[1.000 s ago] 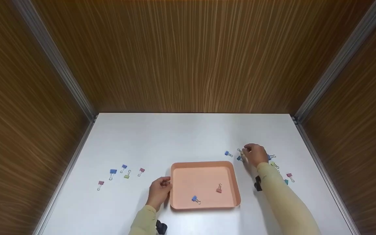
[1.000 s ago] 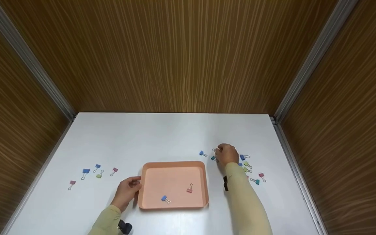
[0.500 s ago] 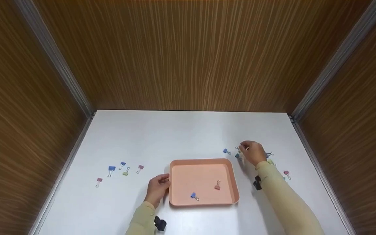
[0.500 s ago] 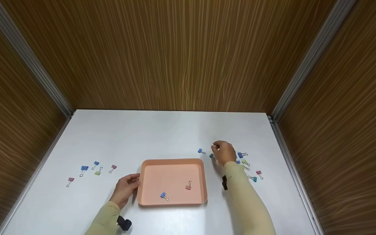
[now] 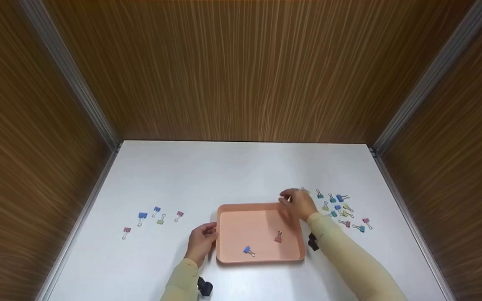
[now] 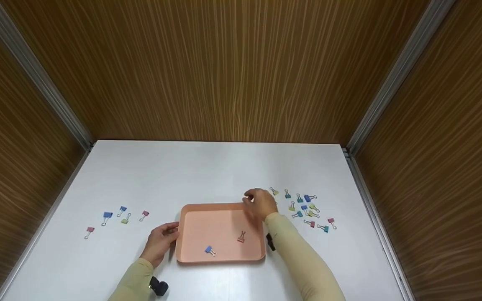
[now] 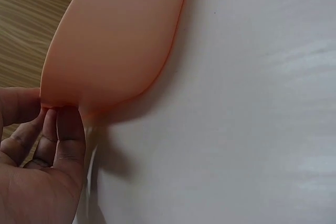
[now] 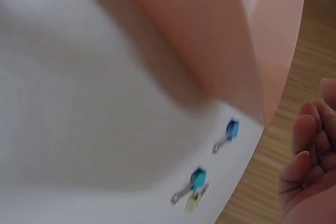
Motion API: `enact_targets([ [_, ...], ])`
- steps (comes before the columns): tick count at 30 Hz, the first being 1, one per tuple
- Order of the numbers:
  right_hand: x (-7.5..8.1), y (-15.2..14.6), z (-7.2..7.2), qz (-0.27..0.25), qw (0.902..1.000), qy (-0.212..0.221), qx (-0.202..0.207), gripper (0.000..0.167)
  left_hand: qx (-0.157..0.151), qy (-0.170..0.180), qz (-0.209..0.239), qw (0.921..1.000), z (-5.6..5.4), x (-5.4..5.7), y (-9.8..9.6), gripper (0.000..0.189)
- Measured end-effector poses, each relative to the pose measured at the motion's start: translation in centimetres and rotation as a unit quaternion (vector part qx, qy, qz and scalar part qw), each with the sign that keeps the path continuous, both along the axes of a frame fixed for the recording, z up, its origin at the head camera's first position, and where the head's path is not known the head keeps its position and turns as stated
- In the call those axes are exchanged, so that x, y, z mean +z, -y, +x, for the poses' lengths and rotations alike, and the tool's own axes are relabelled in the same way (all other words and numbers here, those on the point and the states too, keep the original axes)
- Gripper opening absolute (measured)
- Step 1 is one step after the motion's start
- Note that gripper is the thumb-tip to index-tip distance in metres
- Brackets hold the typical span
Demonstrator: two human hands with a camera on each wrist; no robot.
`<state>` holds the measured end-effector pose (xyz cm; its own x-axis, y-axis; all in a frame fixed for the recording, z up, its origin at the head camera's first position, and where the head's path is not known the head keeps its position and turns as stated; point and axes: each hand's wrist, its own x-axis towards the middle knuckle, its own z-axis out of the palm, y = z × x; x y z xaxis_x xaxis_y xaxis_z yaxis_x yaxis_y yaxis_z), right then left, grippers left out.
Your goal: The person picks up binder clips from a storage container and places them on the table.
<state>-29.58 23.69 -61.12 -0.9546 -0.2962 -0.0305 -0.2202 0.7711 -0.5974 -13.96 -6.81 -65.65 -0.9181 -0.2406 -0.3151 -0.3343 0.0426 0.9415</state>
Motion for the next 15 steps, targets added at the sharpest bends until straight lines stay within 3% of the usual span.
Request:
enact_targets([
  [9, 0.2, 3.8, 1.4, 0.035, 0.9954, -0.008, 0.089, 0.018, 0.007, 0.008, -0.007, 0.9999, -0.1, 0.1, 0.0, 0.034],
  [13, 0.3, 5.2, 2.3, 0.081, 0.9874, -0.001, 0.136, 0.021, 0.004, 0.005, -0.01, 0.9999, 0.0, 0.1, -0.1, 0.034],
  [15, 0.1, 5.9, 2.9, 0.08, 0.9806, 0.012, 0.179, 0.023, 0.004, 0.001, -0.013, 0.9999, 0.0, 0.1, -0.2, 0.033],
])
